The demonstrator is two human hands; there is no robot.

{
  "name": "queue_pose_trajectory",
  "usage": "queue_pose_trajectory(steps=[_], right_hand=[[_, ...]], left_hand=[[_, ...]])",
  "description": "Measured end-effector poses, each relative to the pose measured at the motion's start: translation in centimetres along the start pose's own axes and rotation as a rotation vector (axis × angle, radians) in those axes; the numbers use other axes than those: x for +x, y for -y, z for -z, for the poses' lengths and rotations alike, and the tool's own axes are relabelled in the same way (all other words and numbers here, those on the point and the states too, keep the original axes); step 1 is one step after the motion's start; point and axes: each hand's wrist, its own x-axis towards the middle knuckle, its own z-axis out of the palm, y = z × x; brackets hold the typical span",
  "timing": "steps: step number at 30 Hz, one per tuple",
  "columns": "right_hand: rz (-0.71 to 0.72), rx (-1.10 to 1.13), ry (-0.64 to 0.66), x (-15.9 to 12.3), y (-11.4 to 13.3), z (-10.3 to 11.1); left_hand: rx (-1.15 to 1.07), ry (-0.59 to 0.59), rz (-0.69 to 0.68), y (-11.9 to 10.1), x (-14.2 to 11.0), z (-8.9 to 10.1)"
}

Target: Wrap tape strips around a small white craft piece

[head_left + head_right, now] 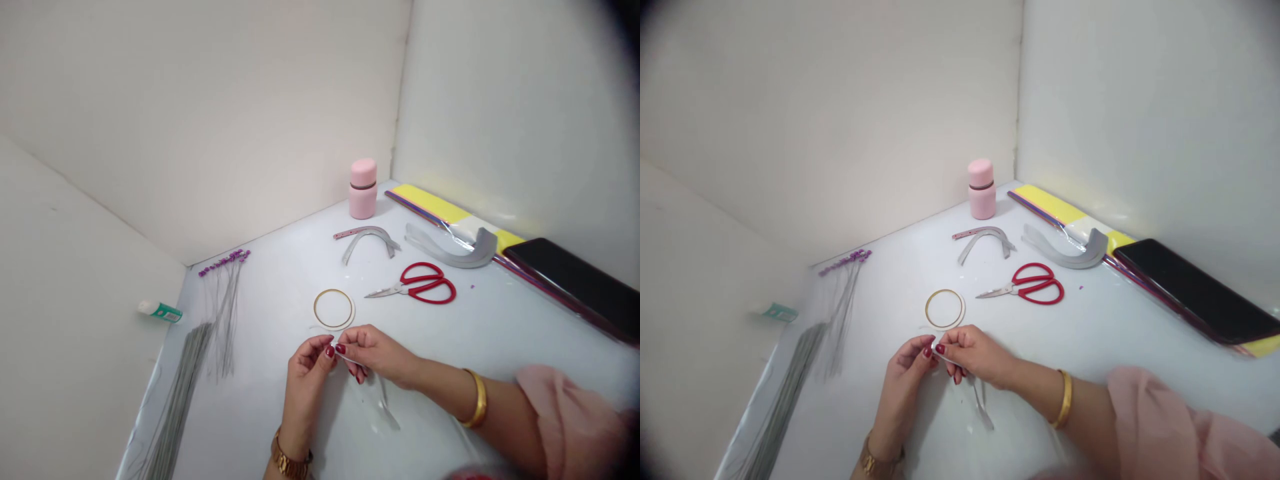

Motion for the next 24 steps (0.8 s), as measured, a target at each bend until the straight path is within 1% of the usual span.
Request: queue_pose_trajectory(steps=[4, 14, 17, 20, 24], right_hand=[[-0.003, -0.014, -0.02, 0.0, 0.0, -0.2], [-0.039, -0.035, -0.111, -0.1, 0.1, -0.7], [-0.032, -0.03, -0.109, -0.1, 0.2, -0.7], [-0.02, -0.021, -0.095, -0.1, 0.3, -0.7], [-0.011, 0.0, -0.085, -0.2, 0.3, -0.8]], left_hand=[[0.052, -0.036, -0.026, -0.2, 0.0, -0.2], [0.117, -0.205, -0.057, 0.4, -0.5, -1.3], [0.147, -0.253, -0.078, 0.4, -0.7, -1.6], [0.193, -0.274, -0.105, 0.4, -0.7, -1.7], [0.289, -0.291, -0.182, 0.5, -0.7, -1.7]])
